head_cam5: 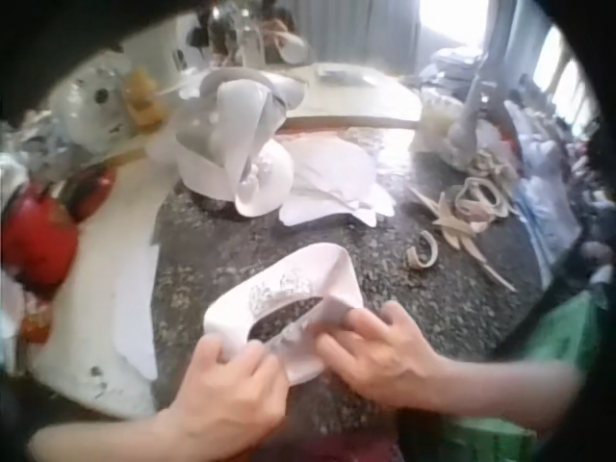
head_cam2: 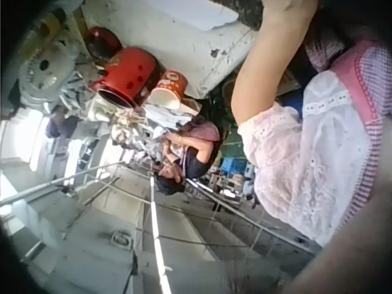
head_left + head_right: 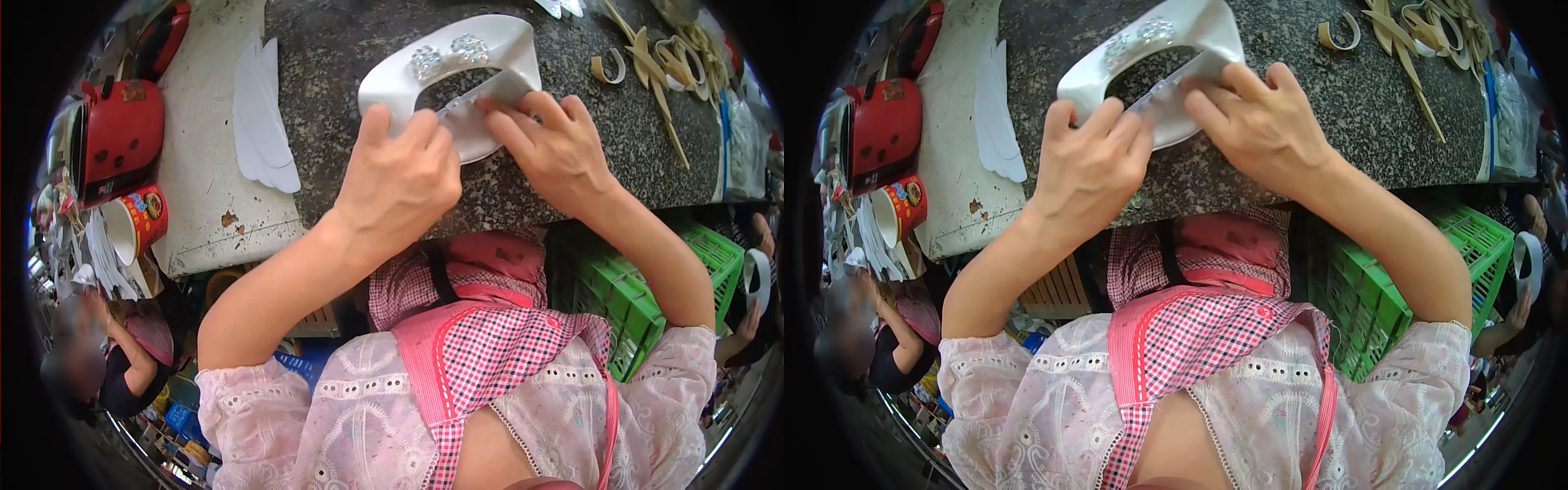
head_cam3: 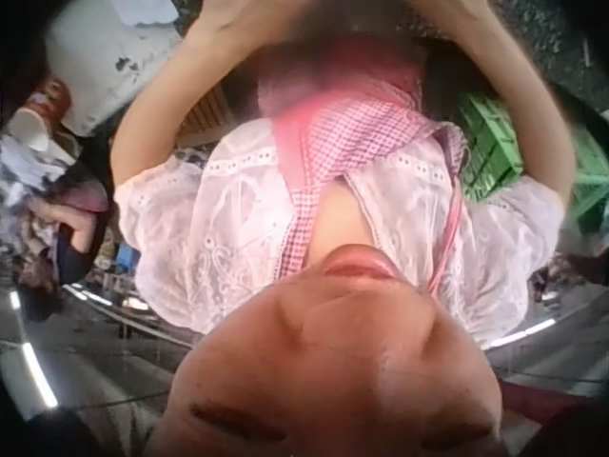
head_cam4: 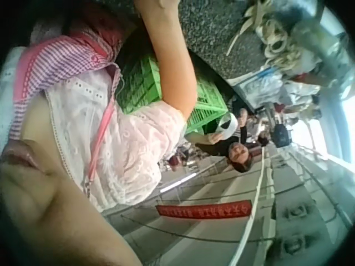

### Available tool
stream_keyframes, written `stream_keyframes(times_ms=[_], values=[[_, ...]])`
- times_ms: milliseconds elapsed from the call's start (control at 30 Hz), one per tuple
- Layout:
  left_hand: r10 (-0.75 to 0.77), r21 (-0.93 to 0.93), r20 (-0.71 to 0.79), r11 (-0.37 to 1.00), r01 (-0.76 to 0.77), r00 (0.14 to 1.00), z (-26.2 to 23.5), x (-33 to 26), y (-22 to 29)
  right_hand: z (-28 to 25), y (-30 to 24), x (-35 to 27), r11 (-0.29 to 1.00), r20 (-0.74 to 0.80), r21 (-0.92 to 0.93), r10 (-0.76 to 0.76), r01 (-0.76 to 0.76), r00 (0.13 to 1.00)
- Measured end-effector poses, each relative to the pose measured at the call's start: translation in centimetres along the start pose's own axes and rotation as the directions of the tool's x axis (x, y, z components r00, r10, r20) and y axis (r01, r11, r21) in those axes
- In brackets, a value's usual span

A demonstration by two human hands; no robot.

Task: The person assembles visors by pressing fabric inserts and decorative patches onto the frames, applying adhesive with a stick, and folding and pressing the fabric lining along the edges by hand.

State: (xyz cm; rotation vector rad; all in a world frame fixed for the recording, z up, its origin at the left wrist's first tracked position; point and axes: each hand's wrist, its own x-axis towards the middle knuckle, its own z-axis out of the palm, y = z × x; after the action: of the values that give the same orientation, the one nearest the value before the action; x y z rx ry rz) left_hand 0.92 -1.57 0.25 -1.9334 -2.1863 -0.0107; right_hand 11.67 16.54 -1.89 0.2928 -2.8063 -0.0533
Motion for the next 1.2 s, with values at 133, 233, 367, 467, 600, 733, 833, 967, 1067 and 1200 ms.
stream_keyframes(times_ms=[133, 233, 367, 467, 600, 733, 833, 967, 1067, 1200], values=[[0.021, -0.406, 0.082, 0.914, 0.014, 0.996, -1.7, 1.3, -4.5, -1.5, 1.3, 2.3, 0.947, -0.006, 0.319, 0.029, -0.026, 1.0], [-0.067, -0.462, -0.12, 0.887, 0.004, 0.991, -4.4, 1.3, -4.0, -4.1, 0.9, 3.4, 0.874, -0.02, 0.484, 0.063, -0.046, 0.998], [-0.105, -0.705, 0.124, 0.69, 0.162, 0.987, -6.8, 0.6, -3.7, -7.2, 1.6, 3.9, 0.653, 0.041, 0.754, 0.067, -0.074, 0.997], [-0.109, -0.903, 0.257, 0.325, 0.279, 0.96, -8.3, 0.0, -3.7, -7.8, 1.6, 3.8, 0.479, 0.008, 0.877, 0.028, -0.021, 1.0], [-0.058, -0.968, 0.246, 0.043, 0.249, 0.967, -7.7, -1.1, -2.2, -8.0, 0.6, 2.9, 0.147, 0.124, 0.981, 0.042, -0.128, 0.991], [-0.1, -0.964, 0.255, -0.097, 0.246, 0.962, -7.5, -1.1, -1.0, -7.3, 0.6, 3.1, 0.179, 0.153, 0.97, 0.08, -0.166, 0.985], [-0.25, -0.996, 0.091, -0.037, 0.084, 0.964, -8.4, -1.6, -1.3, -8.4, 1.3, 2.3, 0.599, -0.379, 0.798, 0.583, -0.065, 0.719], [-0.091, -0.952, -0.175, 0.272, -0.144, 0.98, -7.9, -1.4, -1.0, -3.3, -1.2, -1.5, -0.54, 0.32, 0.839, 0.408, -0.057, 0.855], [-0.02, -0.643, -0.344, 0.734, -0.22, 0.939, -5.8, -1.9, -0.8, -5.1, -0.5, 2.1, -0.606, 0.247, 0.794, 0.374, 0.034, 0.894], [-0.267, -0.487, -0.671, 0.862, -0.14, 0.691, -6.4, -1.3, -1.8, -6.1, 0.5, 6.0, 0.36, 0.147, 0.878, 0.423, -0.315, 0.894]])
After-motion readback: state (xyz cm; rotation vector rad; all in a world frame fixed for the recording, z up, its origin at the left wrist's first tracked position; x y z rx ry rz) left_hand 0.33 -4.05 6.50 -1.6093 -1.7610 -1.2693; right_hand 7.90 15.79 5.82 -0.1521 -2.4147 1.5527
